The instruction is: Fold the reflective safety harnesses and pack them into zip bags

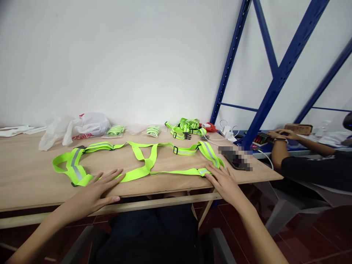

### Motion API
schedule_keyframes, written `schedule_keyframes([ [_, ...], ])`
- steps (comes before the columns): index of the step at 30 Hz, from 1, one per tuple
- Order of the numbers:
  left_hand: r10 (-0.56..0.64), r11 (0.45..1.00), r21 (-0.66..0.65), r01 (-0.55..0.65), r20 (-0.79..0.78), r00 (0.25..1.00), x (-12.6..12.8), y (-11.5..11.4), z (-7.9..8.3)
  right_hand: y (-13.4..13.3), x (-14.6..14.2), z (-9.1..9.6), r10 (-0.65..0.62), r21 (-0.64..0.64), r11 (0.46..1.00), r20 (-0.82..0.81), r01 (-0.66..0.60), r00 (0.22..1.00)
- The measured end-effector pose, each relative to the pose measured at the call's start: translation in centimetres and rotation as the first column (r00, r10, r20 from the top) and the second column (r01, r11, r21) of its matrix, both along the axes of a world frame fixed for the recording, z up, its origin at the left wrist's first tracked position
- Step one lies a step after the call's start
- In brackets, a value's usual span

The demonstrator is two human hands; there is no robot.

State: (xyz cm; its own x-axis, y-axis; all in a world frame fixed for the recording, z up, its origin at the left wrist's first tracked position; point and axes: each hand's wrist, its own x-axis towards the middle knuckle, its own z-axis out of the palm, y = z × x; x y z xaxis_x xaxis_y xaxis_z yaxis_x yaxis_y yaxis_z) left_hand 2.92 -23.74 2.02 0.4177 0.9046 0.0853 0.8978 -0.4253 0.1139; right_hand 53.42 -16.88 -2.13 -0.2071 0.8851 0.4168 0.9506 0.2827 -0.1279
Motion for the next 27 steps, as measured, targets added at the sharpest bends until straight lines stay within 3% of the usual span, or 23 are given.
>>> schedule_keyframes([
  [4, 0.004, 1.0, 0.023, -0.004, 0.023, 1.0, -0.5, 0.0, -0.1, 0.3, 0.7, 0.7, -0.016, 0.085, 0.996, -0.077, 0.022, 0.997],
  [8, -0.051, 0.982, 0.189, 0.026, 0.127, 0.991, 1.7, 0.2, 1.4, 1.2, 0.5, 2.5, -0.034, 0.265, 0.962, -0.105, 0.061, 0.994],
  [12, -0.301, 0.911, 0.358, 0.202, 0.246, 0.921, 8.5, 0.7, 4.3, 3.1, -1.3, 5.7, -0.056, 0.381, 0.923, -0.016, 0.058, 0.998],
  [15, -0.495, 0.85, 0.315, 0.421, 0.209, 0.843, 15.5, 1.6, 5.1, 5.1, -3.5, 7.8, -0.041, 0.357, 0.934, 0.16, -0.019, 0.986],
  [17, -0.564, 0.815, 0.284, 0.505, 0.189, 0.804, 19.8, 2.4, 4.5, 6.6, -5.0, 8.4, -0.058, 0.278, 0.96, 0.332, -0.039, 0.941],
  [21, -0.554, 0.83, 0.191, 0.524, 0.172, 0.815, 25.3, 3.8, 1.4, 9.2, -7.1, 8.1, -0.085, 0.098, 0.995, 0.548, 0.037, 0.832],
  [24, -0.545, 0.838, 0.118, 0.532, 0.157, 0.824, 26.3, 4.1, -0.6, 11.0, -7.5, 7.7, -0.107, 0.027, 0.994, 0.546, 0.11, 0.831],
  [27, -0.555, 0.832, 0.083, 0.548, 0.138, 0.82, 25.8, 4.0, -1.4, 12.7, -7.2, 7.8, -0.134, -0.04, 0.984, 0.497, 0.176, 0.858],
])
